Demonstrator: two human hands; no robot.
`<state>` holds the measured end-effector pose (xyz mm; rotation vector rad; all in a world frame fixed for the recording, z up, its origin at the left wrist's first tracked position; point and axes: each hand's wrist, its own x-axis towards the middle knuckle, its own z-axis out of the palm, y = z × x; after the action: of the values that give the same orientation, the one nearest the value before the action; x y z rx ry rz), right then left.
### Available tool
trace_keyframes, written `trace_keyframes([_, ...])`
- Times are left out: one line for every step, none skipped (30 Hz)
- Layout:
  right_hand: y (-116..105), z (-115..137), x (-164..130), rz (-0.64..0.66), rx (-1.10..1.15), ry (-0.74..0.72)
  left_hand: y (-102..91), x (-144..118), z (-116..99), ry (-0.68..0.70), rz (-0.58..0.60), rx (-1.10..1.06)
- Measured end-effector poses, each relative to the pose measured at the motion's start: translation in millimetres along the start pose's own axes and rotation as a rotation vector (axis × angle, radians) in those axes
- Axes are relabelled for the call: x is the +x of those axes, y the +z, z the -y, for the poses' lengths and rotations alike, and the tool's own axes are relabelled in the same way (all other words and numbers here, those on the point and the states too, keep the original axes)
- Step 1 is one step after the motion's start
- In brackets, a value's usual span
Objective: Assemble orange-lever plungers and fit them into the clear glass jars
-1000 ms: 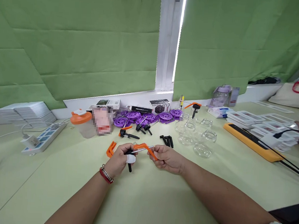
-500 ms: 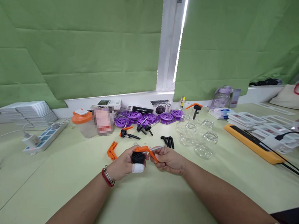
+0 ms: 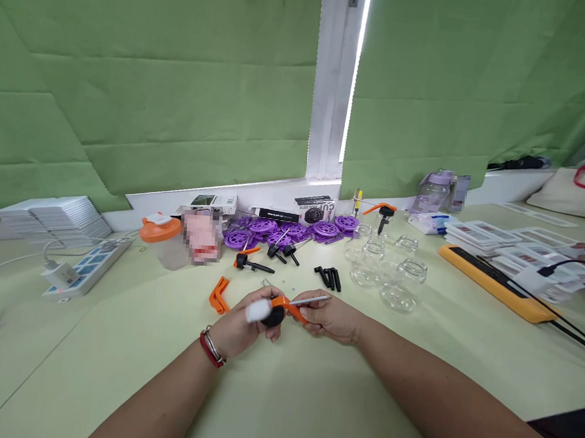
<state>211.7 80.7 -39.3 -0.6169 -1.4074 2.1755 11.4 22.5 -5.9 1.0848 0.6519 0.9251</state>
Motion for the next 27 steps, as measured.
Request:
trace_keyframes([1, 0, 0, 0.013, -0.015, 0.000, 0.4, 1, 1, 0.003, -0.021, -0.055])
trace_keyframes([1, 0, 0, 0.028, -0.027, 0.002, 0.8, 1, 1, -0.002, -0.053, -0.085])
trace_keyframes([1, 0, 1, 0.039, -0.037, 0.004, 1.0, 2, 1, -0.011, -0.090, -0.091])
trace_keyframes([1, 0, 2, 0.039, -0.052, 0.003, 0.9, 3, 1, -0.013, -0.126, -0.082])
trace_keyframes([1, -1, 3, 0.023, -0.075, -0.006, 0.2, 3, -1, 0.001, -0.165, -0.074])
trace_keyframes([1, -2, 5, -0.010, -0.114, -0.026, -1.2, 4, -3, 0.034, -0.207, -0.075])
trace_keyframes([0, -3, 7, -0.055, -0.181, -0.058, -3.6, 5, -6, 0.081, -0.256, -0.089])
trace_keyframes([-1, -5, 9, -0.110, -0.281, -0.101, -7.0, 5, -10, 0.140, -0.311, -0.112])
trace_keyframes([-1, -7, 12, -0.172, -0.411, -0.152, -11.1, 6, -13, 0.202, -0.373, -0.137])
trace_keyframes([-1, -9, 14, -0.235, -0.565, -0.207, -15.7, 7, -16, 0.257, -0.439, -0.160])
trace_keyframes([0, -11, 16, -0.287, -0.729, -0.257, -20.5, 8, -19, 0.304, -0.503, -0.175])
trace_keyframes([2, -13, 19, -0.323, -0.888, -0.295, -24.9, 8, -21, 0.338, -0.559, -0.183])
trace_keyframes([5, -14, 21, -0.347, -1.027, -0.318, -28.5, 9, -22, 0.363, -0.604, -0.186])
trace_keyframes([9, -16, 24, -0.363, -1.140, -0.325, -31.0, 10, -22, 0.380, -0.639, -0.183])
trace_keyframes([13, -16, 27, -0.379, -1.234, -0.317, -32.2, 11, -21, 0.389, -0.664, -0.179])
trace_keyframes([17, -17, 31, -0.406, -1.311, -0.300, -32.1, 12, -20, 0.391, -0.680, -0.174])
trace_keyframes([21, -16, 35, -0.444, -1.377, -0.277, -31.0, 12, -19, 0.390, -0.689, -0.167])
trace_keyframes([25, -15, 39, -0.490, -1.433, -0.252, -29.3, 13, -17, 0.390, -0.694, -0.160])
trace_keyframes([28, -14, 43, -0.534, -1.478, -0.227, -27.3, 13, -16, 0.394, -0.693, -0.150])
trace_keyframes([31, -13, 48, -0.570, -1.514, -0.204, -25.4, 13, -15, 0.403, -0.685, -0.138])
trace_keyframes([32, -12, 52, -0.595, -1.541, -0.186, -24.0, 12, -13, 0.414, -0.674, -0.125])
trace_keyframes([33, -11, 56, -0.609, -1.561, -0.174, -23.4, 12, -12, 0.426, -0.664, -0.113])
trace_keyframes([34, -11, 60, -0.613, -1.577, -0.170, -23.5, 12, -11, 0.436, -0.657, -0.102])
trace_keyframes([33, -11, 63, -0.615, -1.589, -0.170, -24.2, 12, -10, 0.442, -0.656, -0.094])
trace_keyframes([33, -12, 65, -0.615, -1.597, -0.173, -25.6, 12, -10, 0.445, -0.660, -0.089])
trace_keyframes([32, -13, 67, -0.614, -1.602, -0.176, -27.2, 12, -9, 0.448, -0.669, -0.085])
trace_keyframes([31, -14, 68, -0.610, -1.605, -0.181, -28.8, 13, -8, 0.450, -0.679, -0.081])
